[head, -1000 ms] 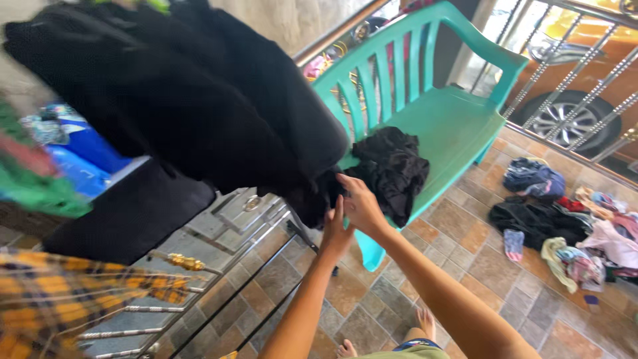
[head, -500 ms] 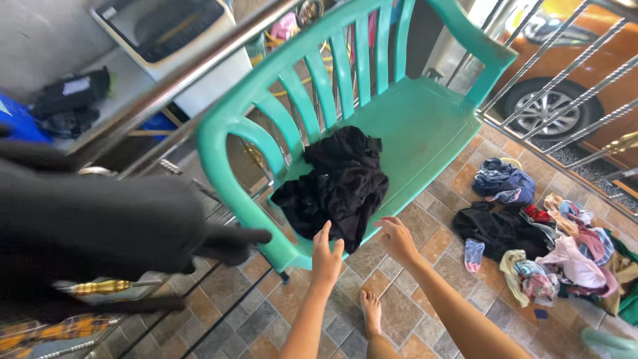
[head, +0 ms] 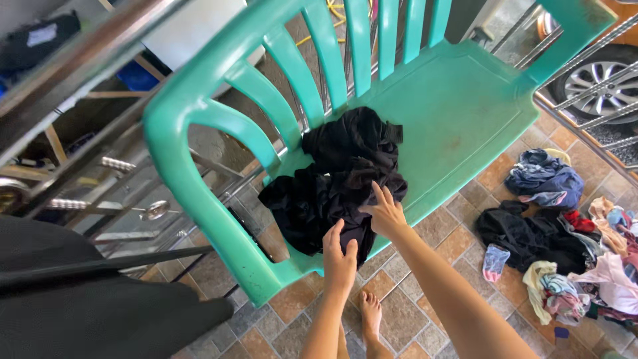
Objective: The person picks up clothes from a pile on the floor and a green plastic chair, places them on hangers, and hangs them on a metal clothing rack. The person handles a yellow plaid shirt, a black shirt, and a black t-shirt with a red graphic.
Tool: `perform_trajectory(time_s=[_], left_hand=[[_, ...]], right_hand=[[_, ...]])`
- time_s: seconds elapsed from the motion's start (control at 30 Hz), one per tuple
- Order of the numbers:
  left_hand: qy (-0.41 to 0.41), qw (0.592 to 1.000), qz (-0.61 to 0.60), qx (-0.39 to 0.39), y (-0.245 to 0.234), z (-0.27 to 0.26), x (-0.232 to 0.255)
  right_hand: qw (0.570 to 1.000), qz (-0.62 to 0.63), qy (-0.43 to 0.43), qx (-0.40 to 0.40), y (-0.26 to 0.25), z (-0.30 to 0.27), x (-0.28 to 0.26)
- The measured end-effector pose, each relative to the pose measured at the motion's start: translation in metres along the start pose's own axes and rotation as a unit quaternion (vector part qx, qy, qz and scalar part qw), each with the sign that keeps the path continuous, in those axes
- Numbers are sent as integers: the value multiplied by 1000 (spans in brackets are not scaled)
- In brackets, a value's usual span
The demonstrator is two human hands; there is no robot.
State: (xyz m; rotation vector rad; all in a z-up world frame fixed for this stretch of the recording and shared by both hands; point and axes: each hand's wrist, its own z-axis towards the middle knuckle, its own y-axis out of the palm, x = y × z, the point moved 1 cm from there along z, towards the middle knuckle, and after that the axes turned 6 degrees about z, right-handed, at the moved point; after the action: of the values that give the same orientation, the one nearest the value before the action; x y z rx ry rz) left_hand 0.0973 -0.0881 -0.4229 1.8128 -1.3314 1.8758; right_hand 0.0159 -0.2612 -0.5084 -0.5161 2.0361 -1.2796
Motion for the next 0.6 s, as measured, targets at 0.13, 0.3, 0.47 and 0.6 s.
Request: perform_trajectory(time_s=[0.13, 0.3, 0.47, 0.6], left_hand=[[-2, 1000, -1, 18, 6, 6, -25], [-30, 999, -17, 8, -6, 14, 4], [23, 998, -56, 24, -40, 33, 88], [174, 979, -3, 105, -64, 38, 157]], right_hand=[[974, 180, -33, 136, 16, 35, 15], [771, 614, 135, 100, -71, 42, 9], [672, 736, 63, 43, -237, -2, -51], [609, 791, -61, -2, -362, -74, -109]])
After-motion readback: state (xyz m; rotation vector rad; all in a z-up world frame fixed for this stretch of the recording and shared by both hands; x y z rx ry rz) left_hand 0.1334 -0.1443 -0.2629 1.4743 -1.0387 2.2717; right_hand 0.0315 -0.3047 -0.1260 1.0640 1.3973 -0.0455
